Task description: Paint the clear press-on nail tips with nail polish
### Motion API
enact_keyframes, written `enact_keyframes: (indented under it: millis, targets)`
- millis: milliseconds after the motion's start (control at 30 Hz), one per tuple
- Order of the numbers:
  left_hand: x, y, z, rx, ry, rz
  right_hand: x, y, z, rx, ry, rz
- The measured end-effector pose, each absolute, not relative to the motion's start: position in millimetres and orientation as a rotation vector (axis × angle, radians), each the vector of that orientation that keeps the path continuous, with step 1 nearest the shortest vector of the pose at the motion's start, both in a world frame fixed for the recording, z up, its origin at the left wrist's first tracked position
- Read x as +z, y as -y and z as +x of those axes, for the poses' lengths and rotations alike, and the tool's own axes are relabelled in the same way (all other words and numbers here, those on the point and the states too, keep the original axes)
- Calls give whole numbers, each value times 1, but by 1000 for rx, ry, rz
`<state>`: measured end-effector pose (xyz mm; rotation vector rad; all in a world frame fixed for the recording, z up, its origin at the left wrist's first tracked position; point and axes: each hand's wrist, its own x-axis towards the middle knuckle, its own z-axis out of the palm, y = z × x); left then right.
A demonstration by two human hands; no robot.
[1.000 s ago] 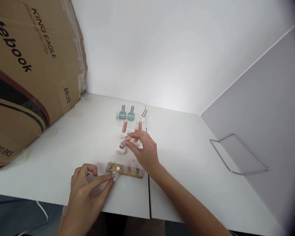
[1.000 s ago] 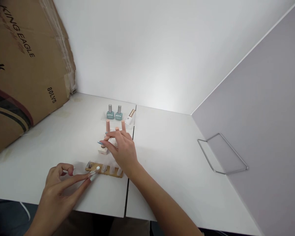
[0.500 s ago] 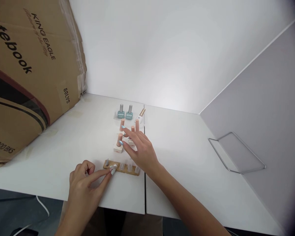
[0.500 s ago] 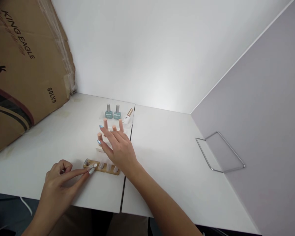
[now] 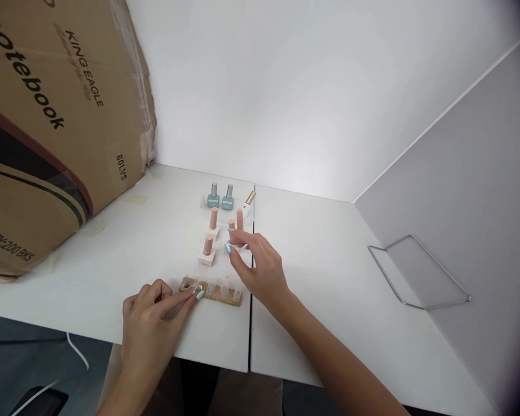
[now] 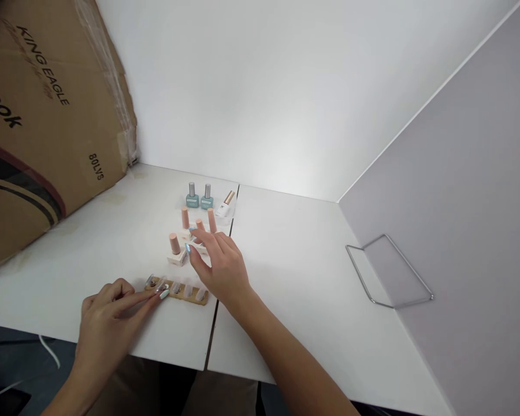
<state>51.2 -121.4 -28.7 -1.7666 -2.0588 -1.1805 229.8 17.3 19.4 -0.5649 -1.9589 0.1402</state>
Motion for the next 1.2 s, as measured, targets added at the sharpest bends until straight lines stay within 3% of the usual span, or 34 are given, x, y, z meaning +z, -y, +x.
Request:
enact_keyframes:
  millis: [333,633,833,1200]
  targets:
    - [-30,129,40,-1272,2019,-1833,16,-16,243,327,1986,-545]
    - [-16,110,6,-1470,2378,-1994,10,-9,259,638,2280,-474]
    - [-4,89,1,-1445,2517,-2187,4,-4,253,901,2465,-696]
    - [-1,79,1,-1375,2382,-2252,6,-6,247,970,2410,-786]
